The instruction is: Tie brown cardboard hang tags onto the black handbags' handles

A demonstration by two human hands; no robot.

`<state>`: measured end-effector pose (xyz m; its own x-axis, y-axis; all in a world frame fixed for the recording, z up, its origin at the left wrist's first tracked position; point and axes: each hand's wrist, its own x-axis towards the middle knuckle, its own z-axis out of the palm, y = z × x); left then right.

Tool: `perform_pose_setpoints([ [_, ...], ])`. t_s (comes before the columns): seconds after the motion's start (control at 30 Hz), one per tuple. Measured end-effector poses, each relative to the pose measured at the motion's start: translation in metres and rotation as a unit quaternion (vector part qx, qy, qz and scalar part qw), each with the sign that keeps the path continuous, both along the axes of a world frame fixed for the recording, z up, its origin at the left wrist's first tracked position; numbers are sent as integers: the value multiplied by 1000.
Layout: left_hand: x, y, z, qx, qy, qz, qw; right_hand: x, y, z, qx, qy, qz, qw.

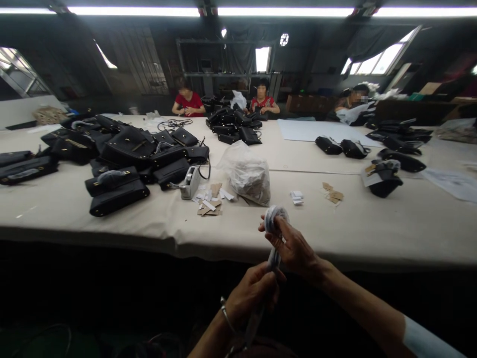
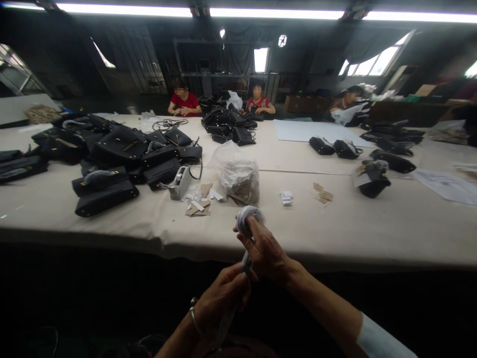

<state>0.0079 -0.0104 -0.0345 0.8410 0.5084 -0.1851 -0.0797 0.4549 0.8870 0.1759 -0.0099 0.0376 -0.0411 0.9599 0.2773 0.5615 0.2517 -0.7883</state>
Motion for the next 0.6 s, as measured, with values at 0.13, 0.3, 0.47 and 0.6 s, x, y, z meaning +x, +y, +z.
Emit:
perform_pose_setpoints([
  [0.13, -22, 8, 8, 31, 18, -1, 999, 5, -4, -14, 8, -174, 68, 982],
  [0.3, -39, 19, 20, 154, 141, 68, 976, 1, -15, -15, -58, -241, 150, 957],
  [0.47, -45, 24, 25, 198, 166, 74, 963, -6, -21, -17, -117, -244, 184, 945],
  [0.6, -49, 26, 26, 249, 197, 11, 948, -6, -24, -19, -160, -260, 201, 931],
])
